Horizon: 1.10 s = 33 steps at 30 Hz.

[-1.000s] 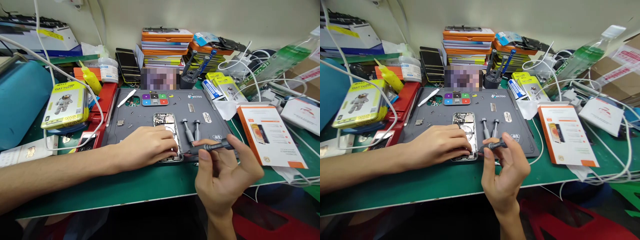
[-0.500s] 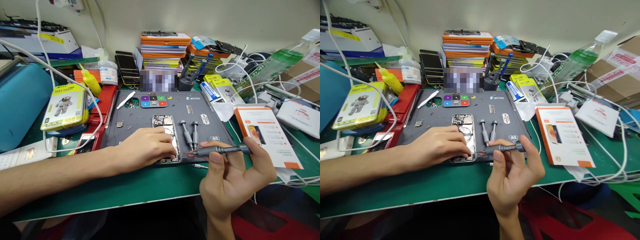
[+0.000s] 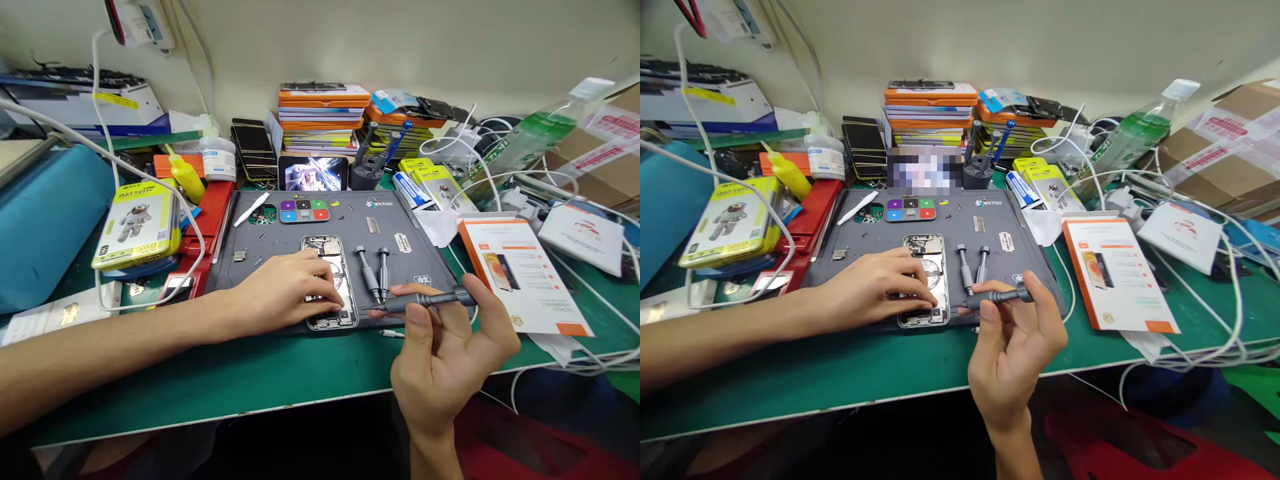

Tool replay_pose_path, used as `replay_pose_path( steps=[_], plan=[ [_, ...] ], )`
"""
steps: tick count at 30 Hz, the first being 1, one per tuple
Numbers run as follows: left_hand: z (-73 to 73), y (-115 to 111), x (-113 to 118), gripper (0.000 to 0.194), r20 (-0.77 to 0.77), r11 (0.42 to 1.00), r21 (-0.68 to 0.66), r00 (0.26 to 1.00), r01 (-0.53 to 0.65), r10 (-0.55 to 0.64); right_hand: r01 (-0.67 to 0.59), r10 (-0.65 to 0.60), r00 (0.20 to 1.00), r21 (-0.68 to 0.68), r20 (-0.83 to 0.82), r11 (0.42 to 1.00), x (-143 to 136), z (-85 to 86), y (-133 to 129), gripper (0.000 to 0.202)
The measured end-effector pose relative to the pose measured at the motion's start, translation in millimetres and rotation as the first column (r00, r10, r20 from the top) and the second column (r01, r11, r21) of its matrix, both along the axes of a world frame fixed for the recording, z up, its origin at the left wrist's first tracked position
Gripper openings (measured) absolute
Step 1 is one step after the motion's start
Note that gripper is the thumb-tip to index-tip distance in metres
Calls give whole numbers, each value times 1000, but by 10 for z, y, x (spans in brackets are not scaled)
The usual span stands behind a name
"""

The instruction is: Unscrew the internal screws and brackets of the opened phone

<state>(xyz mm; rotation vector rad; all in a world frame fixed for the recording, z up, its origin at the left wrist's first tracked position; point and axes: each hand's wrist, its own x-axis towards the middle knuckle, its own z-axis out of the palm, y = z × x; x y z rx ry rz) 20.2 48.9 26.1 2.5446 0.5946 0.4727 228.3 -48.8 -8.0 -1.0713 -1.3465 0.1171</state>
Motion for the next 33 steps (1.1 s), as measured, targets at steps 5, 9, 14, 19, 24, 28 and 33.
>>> replay_pose_path(
  steps=[5,9,14,19,24,28,33],
  plan=[
    [37,32,11,12,9,980,-200,1000,23,-21,-16,15,999,-25,-34,1000,-5,10,-29,66],
    [56,35,24,11,25,959,-284,1000,20,-13,-38,36,998,-32,-57,999,-10,16,-42,65],
    [78,29,44,9,30,953,-302,999,26,-18,-49,43,994,-65,-99,997,-16,-9,-71,65],
    [111,12,51,3,50,940,-340,999,30,-14,-36,27,993,-70,-119,997,-14,-17,-81,63],
    [103,8,54,2,113,934,-354,994,36,4,-40,31,992,-74,-123,996,-4,-6,-69,61],
    [117,22,66,2,132,937,-350,990,-8,57,-54,45,992,-74,-119,996,1,-5,-58,62],
    [294,-96,-65,6,98,974,-205,988,-93,115,-50,40,994,-97,-98,994,23,-2,-52,60]
  ],
)
